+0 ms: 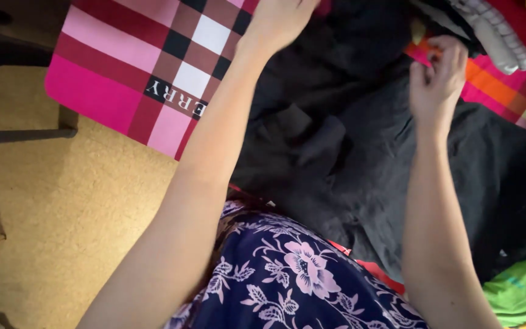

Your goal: Folding various t-shirts and shorts on a bed and placing them into organized stacks.

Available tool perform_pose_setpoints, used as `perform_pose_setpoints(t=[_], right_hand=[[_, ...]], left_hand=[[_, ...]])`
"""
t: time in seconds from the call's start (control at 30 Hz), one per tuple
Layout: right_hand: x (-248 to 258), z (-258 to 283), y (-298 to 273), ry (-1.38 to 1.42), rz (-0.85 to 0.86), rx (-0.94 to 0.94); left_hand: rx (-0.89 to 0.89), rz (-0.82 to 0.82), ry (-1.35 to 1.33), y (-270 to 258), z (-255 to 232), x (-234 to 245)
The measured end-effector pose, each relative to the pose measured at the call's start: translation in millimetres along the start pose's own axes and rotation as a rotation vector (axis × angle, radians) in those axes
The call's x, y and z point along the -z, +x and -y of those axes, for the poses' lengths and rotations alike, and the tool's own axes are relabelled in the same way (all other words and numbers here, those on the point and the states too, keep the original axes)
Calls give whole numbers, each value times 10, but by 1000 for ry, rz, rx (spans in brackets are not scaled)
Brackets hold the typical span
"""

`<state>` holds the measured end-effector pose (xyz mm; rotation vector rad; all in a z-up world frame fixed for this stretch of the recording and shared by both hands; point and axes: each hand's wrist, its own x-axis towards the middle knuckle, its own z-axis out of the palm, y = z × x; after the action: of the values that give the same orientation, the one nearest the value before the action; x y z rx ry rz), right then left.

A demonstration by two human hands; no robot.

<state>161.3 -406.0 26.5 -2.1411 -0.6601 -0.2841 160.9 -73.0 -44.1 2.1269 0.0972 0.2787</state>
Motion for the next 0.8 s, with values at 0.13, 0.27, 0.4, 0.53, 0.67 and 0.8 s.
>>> perform_pose_setpoints(t=[0.13, 0.27, 0.4, 0.53, 0.67, 0.8], right_hand=[[-205, 24, -425, -207, 115, 111], [-472, 216, -516, -299, 330, 256], [-666, 208, -317, -664, 148, 320], [-860, 128, -111, -439, 352, 272], [-781, 119, -24, -185, 180, 254], [-564, 1059, -422, -4, 433, -276]], left_hand=[[-158, -145, 358, -612, -120, 469], [-119, -1, 133, -741, 200, 607], [17, -54, -40, -636, 369, 653], [-79, 89, 10, -697, 564, 564], [49, -158, 347, -953, 273, 547], [-96, -156, 79, -1432, -420, 787]])
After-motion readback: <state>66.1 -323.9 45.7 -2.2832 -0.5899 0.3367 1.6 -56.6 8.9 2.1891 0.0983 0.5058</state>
